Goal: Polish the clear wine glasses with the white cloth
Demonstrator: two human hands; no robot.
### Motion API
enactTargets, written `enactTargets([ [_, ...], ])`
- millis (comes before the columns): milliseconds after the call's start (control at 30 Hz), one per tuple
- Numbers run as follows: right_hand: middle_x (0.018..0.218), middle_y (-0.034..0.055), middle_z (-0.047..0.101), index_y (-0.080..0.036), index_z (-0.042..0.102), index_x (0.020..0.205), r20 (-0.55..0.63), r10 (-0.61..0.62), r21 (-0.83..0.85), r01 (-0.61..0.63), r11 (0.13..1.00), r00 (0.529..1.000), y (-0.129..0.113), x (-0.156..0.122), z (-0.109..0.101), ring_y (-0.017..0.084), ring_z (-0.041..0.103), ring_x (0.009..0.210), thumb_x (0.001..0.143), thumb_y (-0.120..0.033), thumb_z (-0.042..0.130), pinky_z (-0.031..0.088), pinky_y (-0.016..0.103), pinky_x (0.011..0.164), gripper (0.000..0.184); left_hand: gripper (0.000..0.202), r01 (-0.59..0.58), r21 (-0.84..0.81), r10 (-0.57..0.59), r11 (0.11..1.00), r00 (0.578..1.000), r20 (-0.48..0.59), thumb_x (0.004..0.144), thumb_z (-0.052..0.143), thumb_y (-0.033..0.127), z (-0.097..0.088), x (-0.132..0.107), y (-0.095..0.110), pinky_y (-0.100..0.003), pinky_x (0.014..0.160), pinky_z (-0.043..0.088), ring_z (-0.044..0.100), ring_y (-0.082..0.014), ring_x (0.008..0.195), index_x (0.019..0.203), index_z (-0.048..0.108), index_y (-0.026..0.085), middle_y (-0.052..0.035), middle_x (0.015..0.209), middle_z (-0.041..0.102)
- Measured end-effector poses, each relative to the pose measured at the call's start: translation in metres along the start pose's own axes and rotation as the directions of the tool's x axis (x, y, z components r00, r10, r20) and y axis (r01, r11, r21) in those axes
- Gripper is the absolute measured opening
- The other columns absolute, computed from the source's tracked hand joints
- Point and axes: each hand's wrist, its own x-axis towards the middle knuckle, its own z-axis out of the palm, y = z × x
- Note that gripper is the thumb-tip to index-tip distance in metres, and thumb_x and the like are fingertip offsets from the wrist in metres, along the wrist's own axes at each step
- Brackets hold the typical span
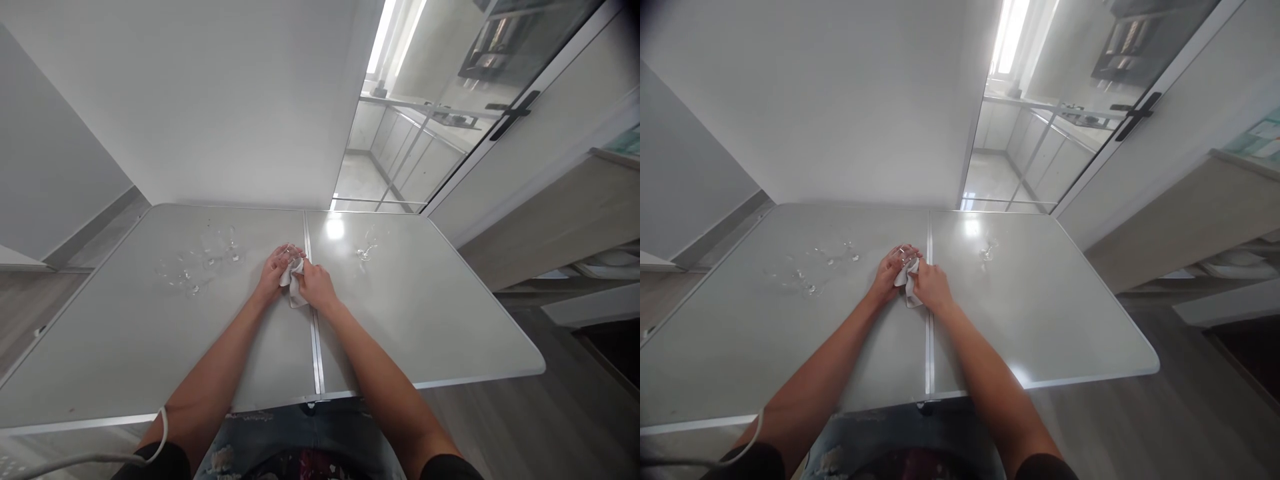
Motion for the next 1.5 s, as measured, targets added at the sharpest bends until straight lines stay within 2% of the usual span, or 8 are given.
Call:
enactTargets([
  [100,0.092,0.0105,0.069,-0.019,0.059,0.096,0.076,0.010,0.293,-0.032,0.956,0.997,0.003,0.000,0.000,0.023,0.062,0.085,0.096,-0.033,0.055,0.044,0.033,0.078,0.015,0.055,0.045,-0.028,-0.045,0.999,0.999,0.022,0.079,0.079,0.052,-0.001,-0.001,0.004,-0.041,0.100,0.052,0.068,-0.0284,0.114,0.118,0.066,0.016,-0.0151,0.118,0.071],
  [300,0.065,0.0009,0.057,-0.019,0.054,0.079,0.431,-0.189,0.853,-0.330,0.403,0.882,0.015,0.000,-0.004,0.015,0.051,0.056,0.087,-0.063,0.061,0.042,0.028,0.056,0.045,0.058,0.141,-0.105,-0.130,0.984,0.986,0.102,0.079,0.073,0.061,0.005,-0.008,0.015,-0.045,0.094,0.055,0.069,-0.0297,0.103,0.115,0.069,0.016,-0.0145,0.116,0.070],
  [500,0.088,0.0104,0.068,-0.018,0.059,0.094,0.034,0.006,0.341,-0.017,0.940,0.999,0.007,0.003,0.002,0.023,0.060,0.084,0.094,-0.033,0.057,0.045,0.034,0.083,0.015,0.047,0.015,0.011,-0.014,1.000,0.998,-0.064,0.081,0.077,0.052,0.003,0.001,0.003,-0.035,0.091,0.054,0.069,-0.0236,0.102,0.109,0.071,0.016,-0.0117,0.111,0.072],
  [633,0.092,0.0120,0.069,-0.019,0.059,0.097,-0.029,-0.005,0.214,0.012,0.977,1.000,0.003,0.002,0.006,0.025,0.060,0.089,0.094,-0.028,0.053,0.044,0.035,0.087,0.011,0.051,0.004,0.055,0.002,0.998,0.994,-0.108,0.078,0.080,0.052,-0.001,0.005,-0.001,-0.035,0.091,0.053,0.070,-0.0238,0.102,0.111,0.071,0.015,-0.0127,0.112,0.073],
  [900,0.056,0.0001,0.055,-0.020,0.054,0.071,0.432,-0.143,0.873,-0.373,0.313,0.890,0.021,0.004,0.001,0.015,0.050,0.052,0.075,-0.061,0.075,0.044,0.029,0.053,0.046,0.060,0.127,-0.068,-0.123,0.990,0.991,0.060,0.076,0.077,0.063,-0.002,-0.004,0.008,-0.037,0.086,0.056,0.069,-0.0245,0.099,0.114,0.072,0.017,-0.0127,0.114,0.071],
  [1100,0.080,0.0090,0.067,-0.019,0.058,0.086,0.076,0.002,0.440,-0.035,0.897,0.997,0.007,0.004,0.003,0.024,0.063,0.078,0.093,-0.039,0.055,0.048,0.034,0.074,0.021,0.051,0.034,0.001,-0.034,0.999,0.997,-0.076,0.074,0.083,0.051,-0.004,0.004,0.002,-0.034,0.091,0.055,0.070,-0.0223,0.102,0.110,0.071,0.017,-0.0109,0.114,0.072],
  [1233,0.086,0.0102,0.068,-0.019,0.058,0.090,-0.006,0.001,0.228,0.001,0.974,1.000,0.003,0.004,0.004,0.024,0.062,0.083,0.095,-0.030,0.051,0.045,0.035,0.081,0.014,0.046,0.044,0.017,-0.042,0.999,0.992,-0.122,0.077,0.081,0.050,-0.004,0.007,-0.002,-0.034,0.090,0.055,0.071,-0.0230,0.101,0.107,0.072,0.016,-0.0123,0.113,0.073],
  [1500,0.057,-0.0003,0.057,-0.018,0.056,0.073,0.469,-0.094,0.870,-0.442,0.217,0.878,0.025,0.006,-0.004,0.015,0.054,0.051,0.073,-0.051,0.079,0.049,0.030,0.052,0.040,0.060,0.099,-0.027,-0.097,0.995,0.994,0.058,0.076,0.075,0.064,-0.005,-0.002,0.004,-0.038,0.084,0.057,0.070,-0.0276,0.100,0.113,0.071,0.017,-0.0147,0.116,0.071],
])
